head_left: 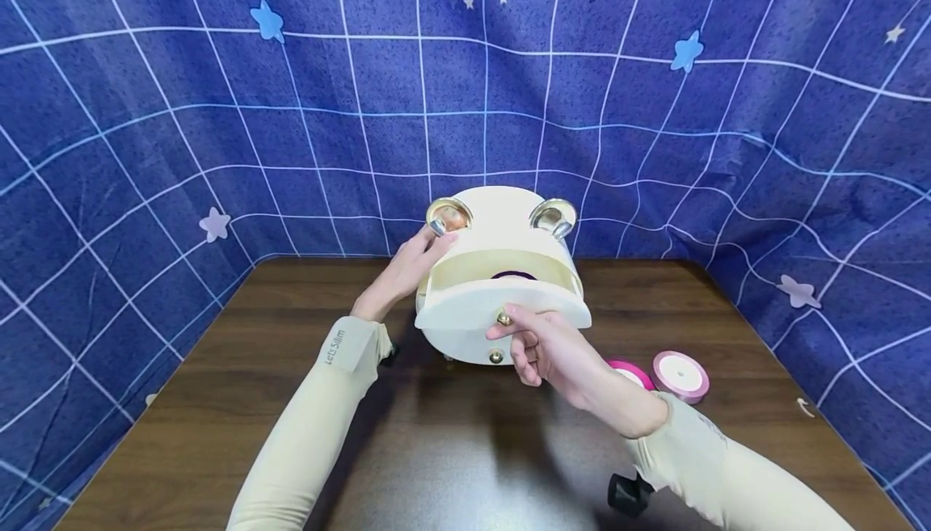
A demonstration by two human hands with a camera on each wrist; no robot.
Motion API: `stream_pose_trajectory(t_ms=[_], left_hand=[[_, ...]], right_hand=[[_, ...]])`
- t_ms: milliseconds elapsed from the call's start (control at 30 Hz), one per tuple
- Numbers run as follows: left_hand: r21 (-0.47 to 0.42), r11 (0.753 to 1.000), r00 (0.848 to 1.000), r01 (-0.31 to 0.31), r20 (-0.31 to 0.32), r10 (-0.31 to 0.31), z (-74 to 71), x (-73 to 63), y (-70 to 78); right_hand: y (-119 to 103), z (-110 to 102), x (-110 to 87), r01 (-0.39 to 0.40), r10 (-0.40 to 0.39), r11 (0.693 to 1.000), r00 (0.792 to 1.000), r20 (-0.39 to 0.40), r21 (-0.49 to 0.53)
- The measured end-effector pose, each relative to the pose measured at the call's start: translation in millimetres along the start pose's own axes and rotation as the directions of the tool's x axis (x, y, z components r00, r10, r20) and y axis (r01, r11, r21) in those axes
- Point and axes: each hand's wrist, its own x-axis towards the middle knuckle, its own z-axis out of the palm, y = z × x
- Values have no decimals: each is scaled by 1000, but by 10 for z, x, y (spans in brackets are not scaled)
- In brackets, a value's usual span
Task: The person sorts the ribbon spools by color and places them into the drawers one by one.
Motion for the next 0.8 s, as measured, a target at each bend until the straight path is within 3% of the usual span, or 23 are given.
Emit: stream_pose_trajectory(t_ms=[800], left_hand=[[16,1000,1000,1,8,-1,-9,9,-1]], right_hand=[[-106,-95,336,-17,19,1000,996,-86,19]])
